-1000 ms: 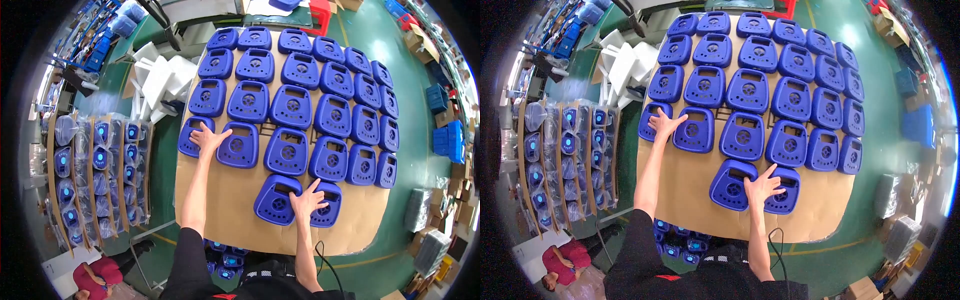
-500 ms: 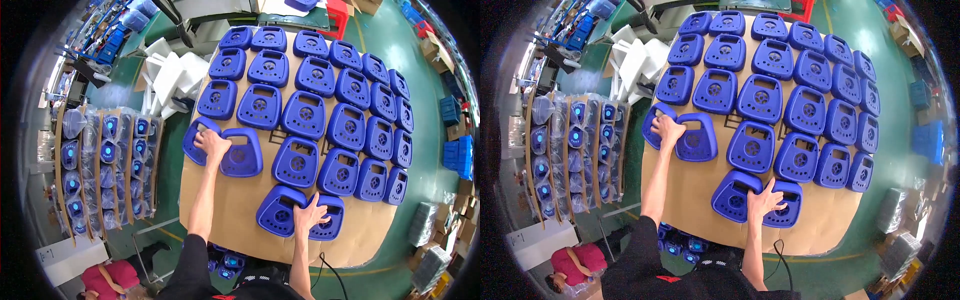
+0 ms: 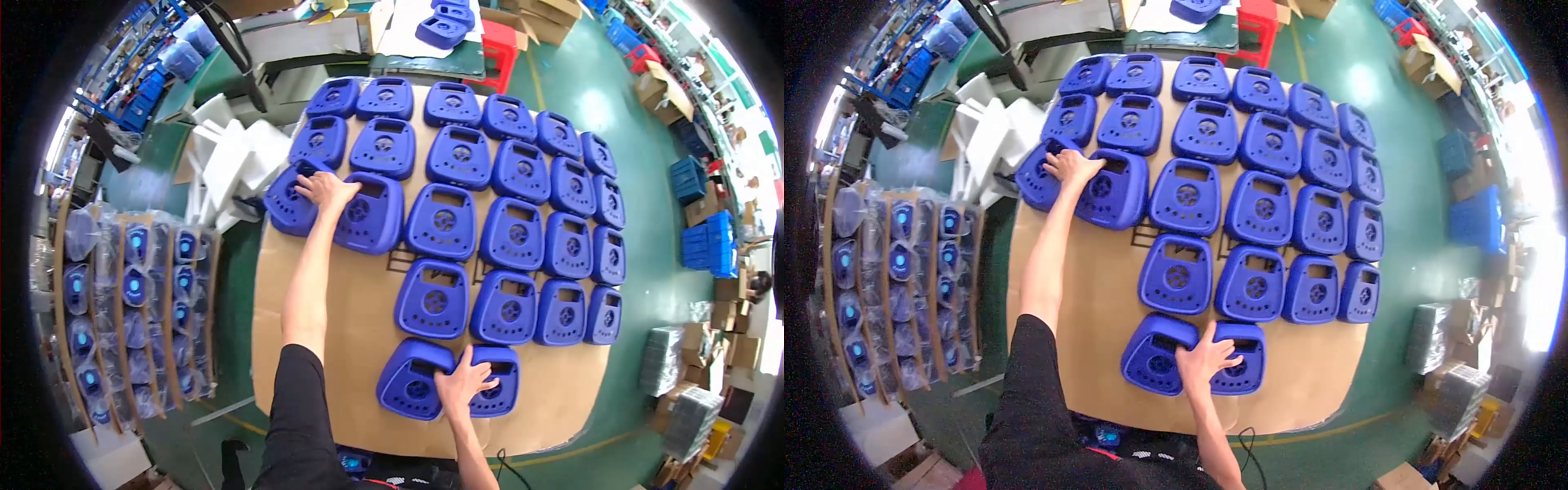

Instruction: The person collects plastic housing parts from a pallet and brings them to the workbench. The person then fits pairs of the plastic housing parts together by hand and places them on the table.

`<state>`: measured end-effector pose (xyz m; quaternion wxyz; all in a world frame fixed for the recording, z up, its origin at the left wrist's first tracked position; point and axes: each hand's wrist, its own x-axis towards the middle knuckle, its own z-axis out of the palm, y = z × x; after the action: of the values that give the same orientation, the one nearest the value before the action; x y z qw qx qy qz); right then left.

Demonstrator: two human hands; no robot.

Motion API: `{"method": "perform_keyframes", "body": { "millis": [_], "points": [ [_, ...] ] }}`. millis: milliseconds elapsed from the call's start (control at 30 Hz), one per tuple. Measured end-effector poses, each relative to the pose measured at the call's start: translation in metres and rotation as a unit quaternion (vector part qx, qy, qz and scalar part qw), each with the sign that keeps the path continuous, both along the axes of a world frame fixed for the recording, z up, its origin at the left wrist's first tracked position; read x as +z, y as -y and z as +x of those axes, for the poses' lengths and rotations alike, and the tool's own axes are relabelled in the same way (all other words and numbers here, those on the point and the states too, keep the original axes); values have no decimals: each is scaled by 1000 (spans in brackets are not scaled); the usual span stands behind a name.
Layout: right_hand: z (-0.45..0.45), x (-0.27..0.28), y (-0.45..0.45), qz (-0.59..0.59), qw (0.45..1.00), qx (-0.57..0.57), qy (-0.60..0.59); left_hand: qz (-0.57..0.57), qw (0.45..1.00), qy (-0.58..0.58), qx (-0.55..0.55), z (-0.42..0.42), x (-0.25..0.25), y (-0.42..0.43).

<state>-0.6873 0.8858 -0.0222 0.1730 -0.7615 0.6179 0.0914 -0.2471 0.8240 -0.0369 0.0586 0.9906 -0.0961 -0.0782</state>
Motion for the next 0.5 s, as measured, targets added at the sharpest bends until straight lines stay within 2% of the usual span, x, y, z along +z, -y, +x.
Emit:
{"method": "perform_keyframes", "body": {
  "millis": [100, 133, 167, 300, 333, 367, 433, 500],
  "points": [
    [0, 1, -1, 6, 1000, 3, 0, 39, 999, 16, 10, 2, -9, 13],
    [-1, -3, -2, 4, 1000, 4, -4, 38, 999, -18, -24, 9, -12, 14],
    [-4, -8, -3, 4, 1000, 6, -10, 73, 997, -27, -28, 14, -14, 18],
    [-10, -8, -4, 9, 999, 30, -20, 86, 995, -47, -5, 27, -24, 18],
    [-13, -12, -5, 2, 999, 34, -17, 100, 992, -74, -31, 33, -18, 13],
    [-16, -17, -6, -5, 999, 37, -13, 74, 989, -103, -73, 36, -10, 2],
    [-18, -15, -7, -29, 999, 26, 26, 23, 996, -60, -66, 34, -27, -19],
    [-16, -10, -6, -33, 999, 18, 35, 27, 996, -40, -80, 13, -15, -35]
  ]
}}
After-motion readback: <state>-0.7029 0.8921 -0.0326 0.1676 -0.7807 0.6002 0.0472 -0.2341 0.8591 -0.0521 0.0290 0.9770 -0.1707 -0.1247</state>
